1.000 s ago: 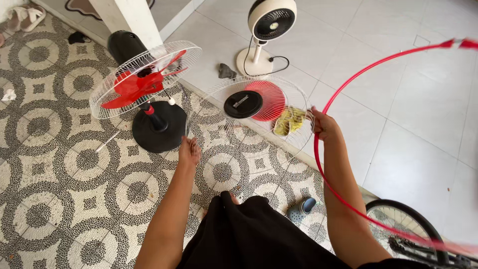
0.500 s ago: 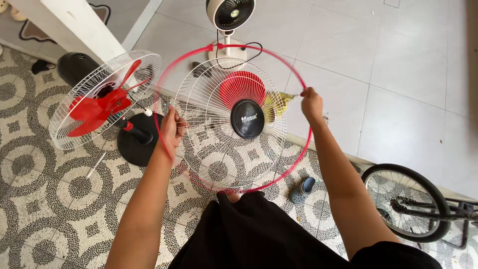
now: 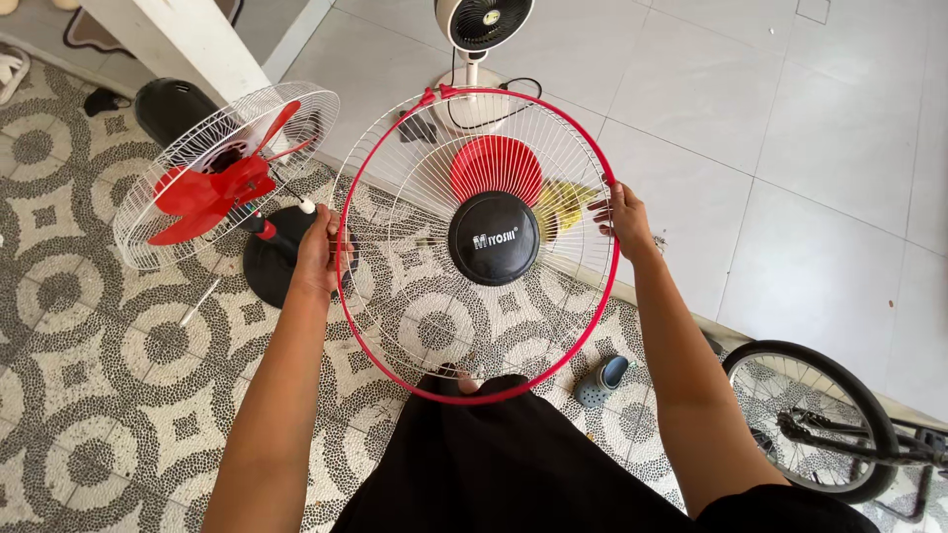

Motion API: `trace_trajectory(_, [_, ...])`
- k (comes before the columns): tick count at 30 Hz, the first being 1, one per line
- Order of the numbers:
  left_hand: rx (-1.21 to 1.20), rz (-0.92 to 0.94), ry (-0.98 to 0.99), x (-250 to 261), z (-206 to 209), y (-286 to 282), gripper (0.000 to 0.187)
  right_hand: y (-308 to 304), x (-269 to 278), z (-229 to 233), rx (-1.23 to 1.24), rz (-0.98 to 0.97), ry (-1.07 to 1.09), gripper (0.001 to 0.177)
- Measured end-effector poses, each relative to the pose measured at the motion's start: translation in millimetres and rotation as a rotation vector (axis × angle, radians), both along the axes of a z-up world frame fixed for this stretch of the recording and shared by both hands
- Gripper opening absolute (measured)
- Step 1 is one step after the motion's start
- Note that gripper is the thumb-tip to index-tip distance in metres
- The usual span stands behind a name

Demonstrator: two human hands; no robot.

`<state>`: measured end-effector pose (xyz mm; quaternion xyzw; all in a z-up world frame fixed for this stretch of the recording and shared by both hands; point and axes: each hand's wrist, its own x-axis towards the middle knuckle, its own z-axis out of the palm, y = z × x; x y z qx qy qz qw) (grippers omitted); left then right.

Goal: The person reassembles a standing electric fan by attaching the red fan blades to the motor hub, then securing the front and rear wire cages. They wipe the cage with a yellow cloth before snapping the cages into place.

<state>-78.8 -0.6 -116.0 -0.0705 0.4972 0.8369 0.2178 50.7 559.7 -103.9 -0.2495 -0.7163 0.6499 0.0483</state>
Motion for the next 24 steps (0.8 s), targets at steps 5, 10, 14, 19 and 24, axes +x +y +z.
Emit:
trace_trajectory(5, [-0.187,-0.105,0.177,10.4,15.6,-5.5,0.039,-8.6,4.4,11.7,-0.149,-0.223,-0.107,0.039])
trace_trajectory(10, [-0.497,-0.057,0.509,26.5,39.0,3.2,0.062,-11.8,16.1,13.6,-0.349,-0.207,-0.130,0.031])
trace_trajectory(14, [-0.492,-0.012,0.250,36.6,61.2,-0.4,0.052,-17.5,31.0,15.2,-0.425,-0.072,-0.015,0.028])
trace_trajectory(19, [-0.250,0.027,0.151,44.9,82.3,-12.0,0.043,-15.7,46.6,19.2,-0.572,0.120,0.117,0.028])
trace_trajectory(24, [-0.156,-0.001,0.164,45.8,81.6,-25.3,0.025,-7.1,47.0,1.5,-0.655,0.159,0.183,0.026])
